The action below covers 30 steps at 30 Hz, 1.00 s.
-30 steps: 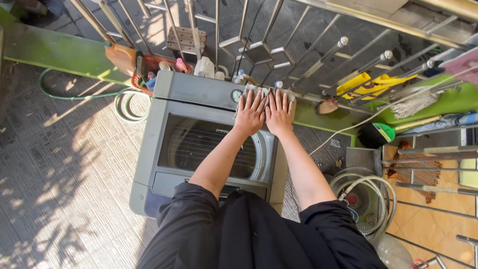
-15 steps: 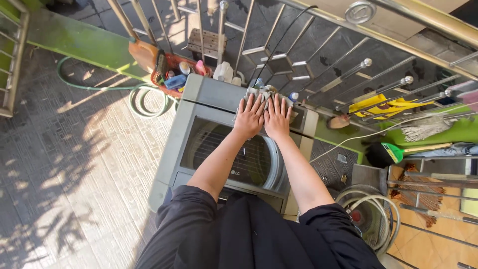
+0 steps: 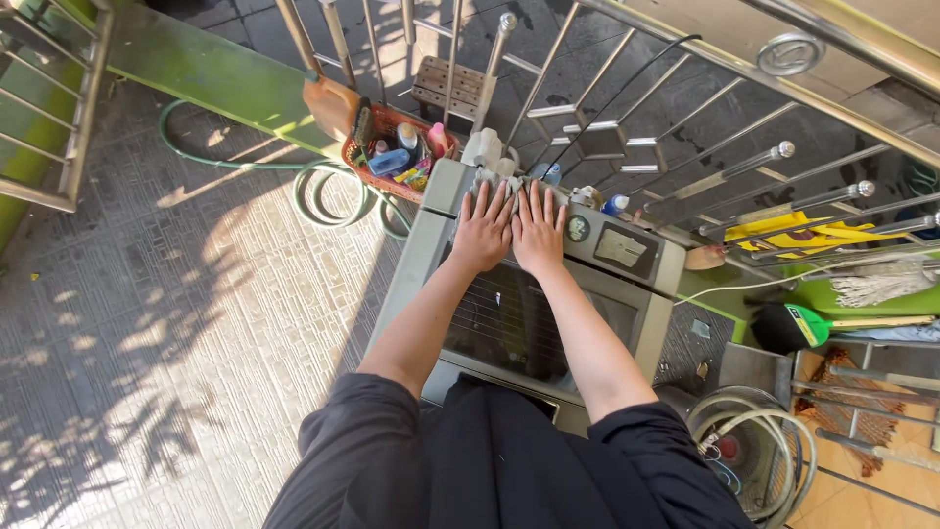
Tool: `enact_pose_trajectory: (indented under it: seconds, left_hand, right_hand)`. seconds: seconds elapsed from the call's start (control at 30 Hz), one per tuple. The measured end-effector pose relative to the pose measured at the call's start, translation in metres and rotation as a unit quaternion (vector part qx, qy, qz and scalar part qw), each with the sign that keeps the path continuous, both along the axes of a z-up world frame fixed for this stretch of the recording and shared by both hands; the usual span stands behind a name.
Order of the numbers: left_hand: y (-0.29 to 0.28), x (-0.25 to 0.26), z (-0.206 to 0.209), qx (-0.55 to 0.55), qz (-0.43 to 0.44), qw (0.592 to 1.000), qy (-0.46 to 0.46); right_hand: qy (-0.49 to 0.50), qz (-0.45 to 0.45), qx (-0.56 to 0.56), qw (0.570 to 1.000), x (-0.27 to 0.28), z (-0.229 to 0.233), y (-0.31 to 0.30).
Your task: Wiping the exterior and top control panel of a washing machine using a grey cleaning cloth.
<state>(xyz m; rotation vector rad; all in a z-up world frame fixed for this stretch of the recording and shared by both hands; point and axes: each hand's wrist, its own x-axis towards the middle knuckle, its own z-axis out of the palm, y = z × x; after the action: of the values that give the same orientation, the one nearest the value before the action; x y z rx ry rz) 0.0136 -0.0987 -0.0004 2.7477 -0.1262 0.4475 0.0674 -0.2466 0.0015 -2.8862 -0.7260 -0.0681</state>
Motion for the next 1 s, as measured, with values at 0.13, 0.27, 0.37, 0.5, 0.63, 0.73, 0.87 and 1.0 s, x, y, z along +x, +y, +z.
enact_pose_trajectory:
  seconds: [0.13, 0.27, 0.37, 0.5, 0.63, 0.73, 0.87, 1.0]
  left_hand:
    - [0.028, -0.014, 0.004, -0.005, -0.006, 1.000, -0.009]
    - [0.042, -0.006, -0.003, -0.019, -0.010, 1.000, -0.009]
    - [0.064, 0.017, -0.005, -0.019, 0.003, 0.999, -0.031]
    - [0.081, -0.006, 0.000, -0.035, -0.010, 0.999, -0.025]
    - [0.093, -0.013, -0.005, -0.031, -0.009, 0.999, -0.032]
    - [0.089, -0.025, -0.012, -0.040, -0.009, 0.999, -0.010]
    - [0.100, -0.018, -0.001, -0.072, -0.006, 0.997, 0.006]
    - [0.099, -0.073, 0.005, -0.044, -0.015, 0.999, 0.013]
  right_hand:
    - [0.004, 0.007, -0.008, 1.000, -0.012, 0.003, 0.024]
    - [0.016, 0.008, -0.022, 1.000, -0.001, -0.003, 0.041]
    - [0.007, 0.015, -0.011, 1.000, 0.019, 0.004, 0.067]
    - [0.007, 0.017, -0.010, 1.000, -0.006, 0.005, 0.080]
    - [0.012, 0.028, -0.027, 0.999, -0.009, 0.008, 0.094]
    - [0.042, 0.026, -0.041, 0.998, -0.021, 0.006, 0.094]
    - [0.037, 0.026, -0.017, 0.999, -0.016, 0.018, 0.108]
    - [0.019, 0.057, -0.013, 0.998, -0.072, 0.016, 0.095]
